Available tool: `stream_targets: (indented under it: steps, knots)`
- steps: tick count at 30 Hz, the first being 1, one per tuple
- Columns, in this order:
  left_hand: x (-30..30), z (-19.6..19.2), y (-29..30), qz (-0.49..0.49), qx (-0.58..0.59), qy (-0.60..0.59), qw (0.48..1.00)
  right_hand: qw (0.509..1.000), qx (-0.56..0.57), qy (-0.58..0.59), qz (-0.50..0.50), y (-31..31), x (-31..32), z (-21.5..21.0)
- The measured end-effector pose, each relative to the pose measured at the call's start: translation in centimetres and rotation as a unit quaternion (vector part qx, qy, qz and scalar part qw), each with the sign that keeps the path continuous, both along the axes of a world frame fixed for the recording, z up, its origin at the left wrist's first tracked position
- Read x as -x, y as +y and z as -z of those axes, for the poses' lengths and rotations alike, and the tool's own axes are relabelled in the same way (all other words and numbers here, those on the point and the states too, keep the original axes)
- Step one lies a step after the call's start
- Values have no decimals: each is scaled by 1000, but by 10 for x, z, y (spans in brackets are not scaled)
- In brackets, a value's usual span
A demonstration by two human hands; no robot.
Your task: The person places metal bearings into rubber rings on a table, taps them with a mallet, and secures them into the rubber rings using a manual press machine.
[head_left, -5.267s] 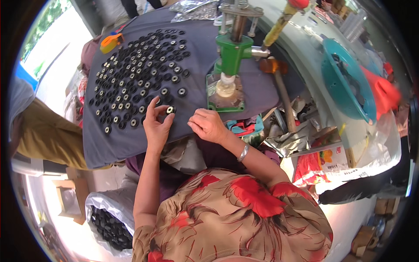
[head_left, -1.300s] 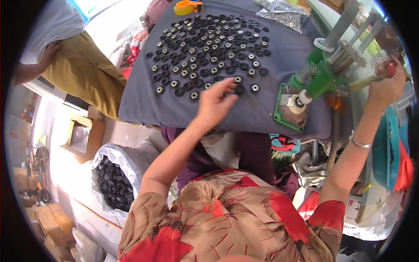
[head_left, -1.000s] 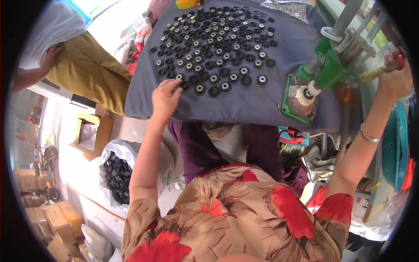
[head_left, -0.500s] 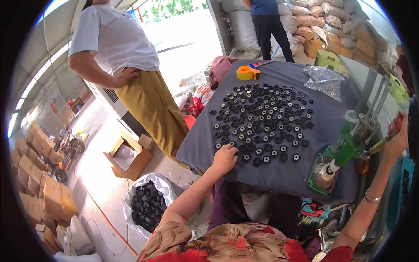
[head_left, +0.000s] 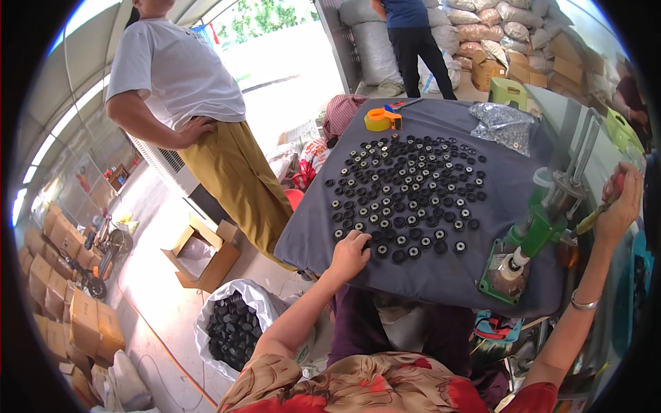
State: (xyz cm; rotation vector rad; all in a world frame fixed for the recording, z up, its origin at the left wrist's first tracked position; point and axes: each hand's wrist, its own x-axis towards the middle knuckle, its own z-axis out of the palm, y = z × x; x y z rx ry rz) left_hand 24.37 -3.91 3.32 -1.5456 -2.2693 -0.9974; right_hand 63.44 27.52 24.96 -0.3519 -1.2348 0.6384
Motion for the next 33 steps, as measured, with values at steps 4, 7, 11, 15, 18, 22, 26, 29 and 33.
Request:
stream_targets:
  steps: [4, 7, 11, 15, 18, 22, 26, 29, 33]
  knots:
    - [-3, 4, -4, -3, -33, -43, 999, 1000, -8, 2, -3, 1, 1, -1]
    - [0, 7, -7, -27, -52, -42, 997, 1000, 5, 6, -5, 2, 4, -2]
    - [4, 14, -14, -49, -57, 0, 997, 1000, 0, 8, 4, 4, 6, -3]
    - [-3, 19, -27, -54, -46, 32, 997, 1000, -23, -9, 6, 1, 0, -3]
    - [-9, 21, -29, -54, -49, 36, 997, 1000, -3, -15, 3, 3, 0, -1]
    - [-13, 20, -29, -41, -48, 30, 998, 1000, 4, -21, 17, -6, -9, -2]
    - [-7, 21, -24, -37, -87, 55, 994, 977, -14, -133, 166, -4, -3, -9]
    - [-29, -4, -2, 11, -120, -27, 992, 857, -262, -217, 388, -11, 10, -20]
    - [-81, -18, 62, 102, -128, -200, 966, 967, -132, -101, 192, -27, 28, -22]
